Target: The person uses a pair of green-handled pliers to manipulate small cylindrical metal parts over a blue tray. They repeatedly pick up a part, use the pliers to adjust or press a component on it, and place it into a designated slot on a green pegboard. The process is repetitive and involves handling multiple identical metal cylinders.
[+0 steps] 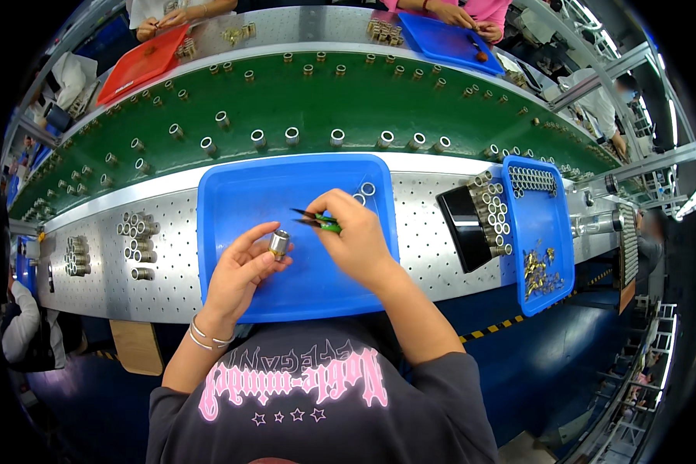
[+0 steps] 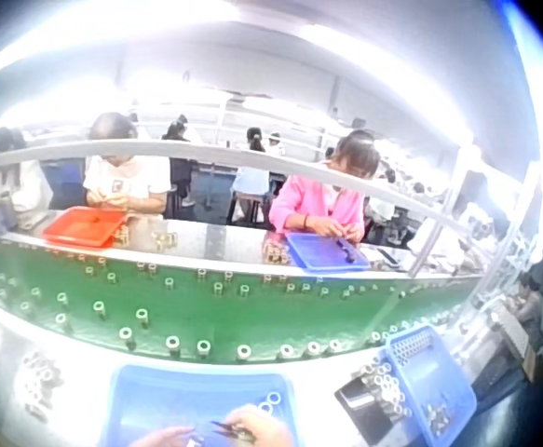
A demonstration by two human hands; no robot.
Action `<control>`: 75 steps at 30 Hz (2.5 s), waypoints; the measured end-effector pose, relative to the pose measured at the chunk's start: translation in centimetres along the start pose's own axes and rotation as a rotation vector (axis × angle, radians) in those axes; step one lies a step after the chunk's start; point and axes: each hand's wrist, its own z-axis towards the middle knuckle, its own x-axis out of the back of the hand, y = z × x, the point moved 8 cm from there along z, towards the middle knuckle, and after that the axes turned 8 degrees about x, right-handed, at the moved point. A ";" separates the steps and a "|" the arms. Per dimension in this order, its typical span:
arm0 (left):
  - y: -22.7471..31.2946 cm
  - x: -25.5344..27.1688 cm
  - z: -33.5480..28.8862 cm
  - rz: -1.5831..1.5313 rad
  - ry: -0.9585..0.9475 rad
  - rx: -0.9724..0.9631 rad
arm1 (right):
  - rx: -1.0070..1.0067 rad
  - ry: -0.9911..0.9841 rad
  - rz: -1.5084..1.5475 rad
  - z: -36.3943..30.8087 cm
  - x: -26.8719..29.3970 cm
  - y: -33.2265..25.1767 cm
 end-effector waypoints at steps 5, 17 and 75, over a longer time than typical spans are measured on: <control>-0.1 0.3 0.6 -0.121 0.022 0.025 | -0.227 -0.018 0.506 -0.7 -0.5 1.0; -0.6 -0.5 0.8 0.012 0.002 -0.057 | -0.322 -0.001 0.728 0.2 -1.6 -0.5; -0.2 1.3 -0.4 -0.121 0.183 -0.081 | -0.020 -0.111 -0.137 -1.2 -2.5 -1.3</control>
